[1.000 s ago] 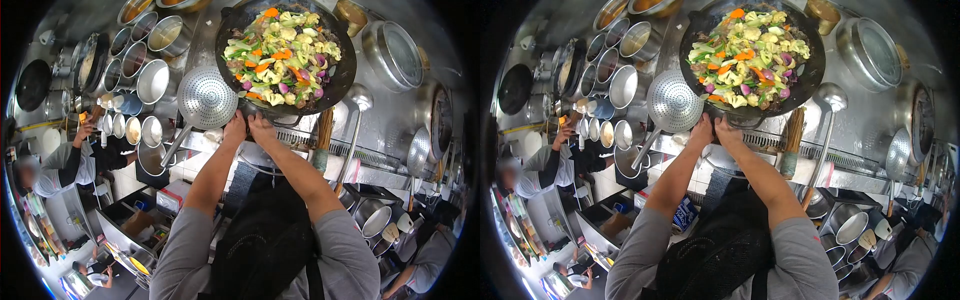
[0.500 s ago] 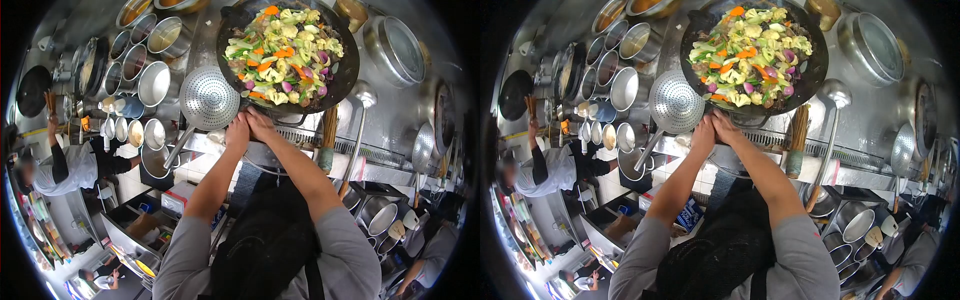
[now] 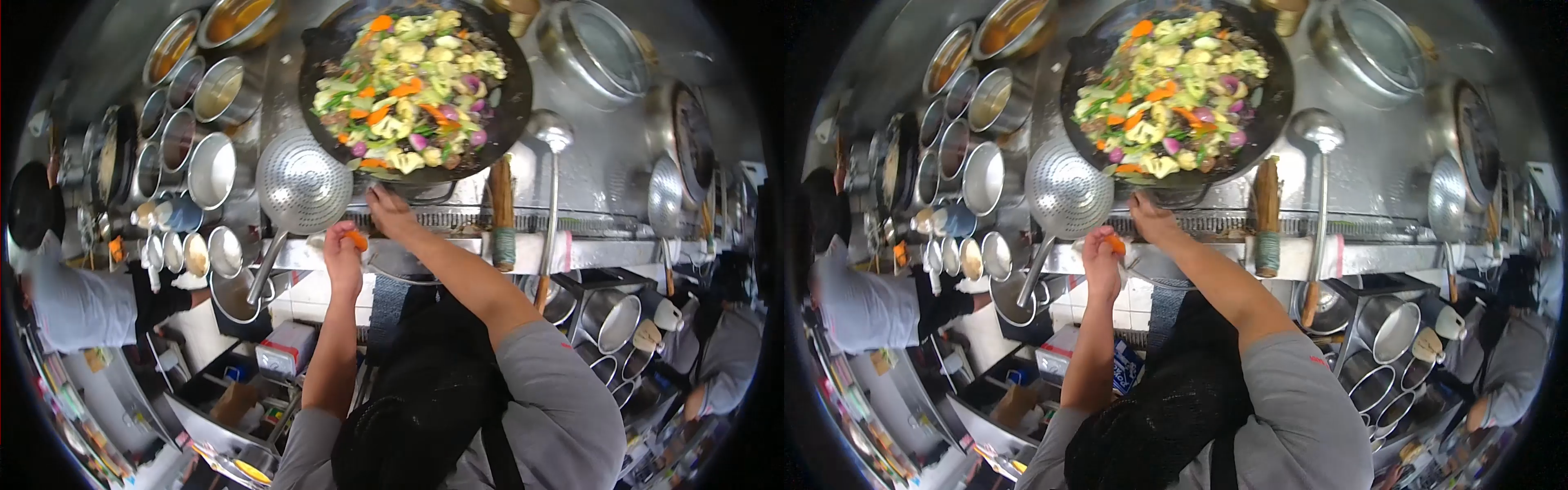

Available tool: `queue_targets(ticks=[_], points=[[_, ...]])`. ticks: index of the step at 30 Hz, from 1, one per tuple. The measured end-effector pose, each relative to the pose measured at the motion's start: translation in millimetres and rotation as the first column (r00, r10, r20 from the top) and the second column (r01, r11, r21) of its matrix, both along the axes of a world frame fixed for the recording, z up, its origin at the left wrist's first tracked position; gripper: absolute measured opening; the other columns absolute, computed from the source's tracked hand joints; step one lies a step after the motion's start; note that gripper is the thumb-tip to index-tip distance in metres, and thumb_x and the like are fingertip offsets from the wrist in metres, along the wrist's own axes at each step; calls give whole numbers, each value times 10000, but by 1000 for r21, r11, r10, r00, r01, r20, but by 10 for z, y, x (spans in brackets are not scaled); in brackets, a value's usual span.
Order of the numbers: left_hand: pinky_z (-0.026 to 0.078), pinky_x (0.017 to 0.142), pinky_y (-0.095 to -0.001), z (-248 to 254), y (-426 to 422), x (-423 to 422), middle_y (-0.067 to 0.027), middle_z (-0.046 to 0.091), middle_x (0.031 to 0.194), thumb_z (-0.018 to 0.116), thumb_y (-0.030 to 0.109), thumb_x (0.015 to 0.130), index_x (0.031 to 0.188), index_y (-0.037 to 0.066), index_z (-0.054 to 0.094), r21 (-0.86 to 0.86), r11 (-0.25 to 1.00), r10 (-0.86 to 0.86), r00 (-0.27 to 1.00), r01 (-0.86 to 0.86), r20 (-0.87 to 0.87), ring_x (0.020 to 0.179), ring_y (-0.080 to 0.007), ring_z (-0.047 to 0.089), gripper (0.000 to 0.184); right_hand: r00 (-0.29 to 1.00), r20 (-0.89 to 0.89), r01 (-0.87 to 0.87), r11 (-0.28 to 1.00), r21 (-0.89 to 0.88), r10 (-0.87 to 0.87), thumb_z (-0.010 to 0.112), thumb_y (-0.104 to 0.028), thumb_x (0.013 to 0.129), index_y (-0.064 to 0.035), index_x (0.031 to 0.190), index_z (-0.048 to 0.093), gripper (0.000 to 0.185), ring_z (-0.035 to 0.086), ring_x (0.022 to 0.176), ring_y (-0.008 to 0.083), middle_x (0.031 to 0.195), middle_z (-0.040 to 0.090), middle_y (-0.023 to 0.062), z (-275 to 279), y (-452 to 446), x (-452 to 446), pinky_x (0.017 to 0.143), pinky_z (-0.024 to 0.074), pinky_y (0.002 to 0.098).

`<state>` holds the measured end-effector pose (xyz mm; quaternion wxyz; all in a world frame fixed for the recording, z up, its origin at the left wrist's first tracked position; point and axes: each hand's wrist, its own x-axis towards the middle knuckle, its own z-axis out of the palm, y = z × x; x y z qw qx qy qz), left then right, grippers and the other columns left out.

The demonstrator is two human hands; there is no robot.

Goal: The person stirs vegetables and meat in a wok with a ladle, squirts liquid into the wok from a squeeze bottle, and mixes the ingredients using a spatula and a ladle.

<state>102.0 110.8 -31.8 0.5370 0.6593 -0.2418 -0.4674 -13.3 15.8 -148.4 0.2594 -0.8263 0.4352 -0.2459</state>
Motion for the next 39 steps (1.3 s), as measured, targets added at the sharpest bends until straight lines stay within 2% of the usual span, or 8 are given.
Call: queue_targets(ticks=[4, 9, 12, 17, 20, 24, 32, 39], points=[[510, 784, -335, -113, -87, -79, -40, 615, 1079, 526, 198, 1008, 1131, 81, 632, 118, 985, 162, 917, -127, -365, 881, -174, 585, 201, 998, 59, -18, 956, 293, 1, 582, -96, 929, -36, 1192, 632, 274, 691, 1005, 381, 1193, 637, 186, 1312, 135, -420, 846, 584, 477], [534, 861, -375, 161, -293, -444, -46, 699, 972, 507, 485, 1067, 1040, 119, 673, 48, 995, -4, 537, 84, -843, 955, -215, 670, 403, 972, 219, -61, 994, -92, 80, 657, -70, 878, -83, 1190, 688, 313, 663, 990, 355, 1082, 626, 162, 1843, 468, -695, 846, 571, 447], [524, 922, -376, 135, -338, -658, -51, 693, 1019, 538, 469, 1062, 1071, 106, 661, 27, 992, -45, 535, 125, -843, 990, -226, 665, 383, 959, 276, -36, 992, -119, 68, 666, -74, 872, -119, 1206, 717, 341, 653, 1013, 346, 1087, 625, 156, 2231, 465, -1038, 875, 557, 442], [387, 544, -241, 271, -453, -1148, -22, 586, 879, 586, 366, 1055, 880, 135, 566, 24, 955, -108, 422, 295, -900, 756, -159, 541, 291, 860, 197, 499, 856, -132, -471, 719, -31, 814, -54, 1164, 701, 351, 637, 1016, 377, 1110, 624, 177, 2299, 567, -2210, 889, 549, 449], [391, 546, -242, 219, -549, -1524, -25, 595, 879, 611, 376, 1045, 901, 135, 573, 105, 921, -98, 482, 376, -871, 759, -165, 554, 283, 582, -272, 770, 627, -118, -767, 741, -123, 854, -68, 1454, 507, 647, 580, 1133, 401, 1250, 595, 210, 1712, 455, -3030, 963, 473, 501], [419, 556, -231, 389, -970, -2161, -21, 606, 882, 628, 343, 1048, 910, 136, 600, 58, 876, -259, 568, 479, -781, 764, -141, 553, 251, 536, -609, 712, 700, -45, -585, 664, -197, 892, -113, 1620, 312, 813, 632, 1096, 308, 1145, 673, 163, 959, 130, -3423, 926, 465, 512], [469, 658, -216, 143, -2109, -3431, -34, 644, 967, 690, 167, 1024, 1211, 55, 632, -2, 822, -441, 635, 570, -635, 826, -134, 609, 226, 619, 246, 750, 654, 96, -746, 544, -118, 1027, -24, 1587, 336, 605, 677, 864, 539, 987, 671, 362, 1826, -538, -4523, 762, 531, 575], [577, 897, -276, 16, -3269, -4429, -112, 675, 1115, 676, -4, 983, 1235, -12, 622, -81, 868, -408, 611, 490, -678, 1025, -220, 671, 258, 575, 122, 818, 571, -72, -809, 561, -146, 1025, 64, 1125, 566, 233, 691, 744, 466, 843, 677, 309, 1952, -2510, -5676, 651, 546, 517]])
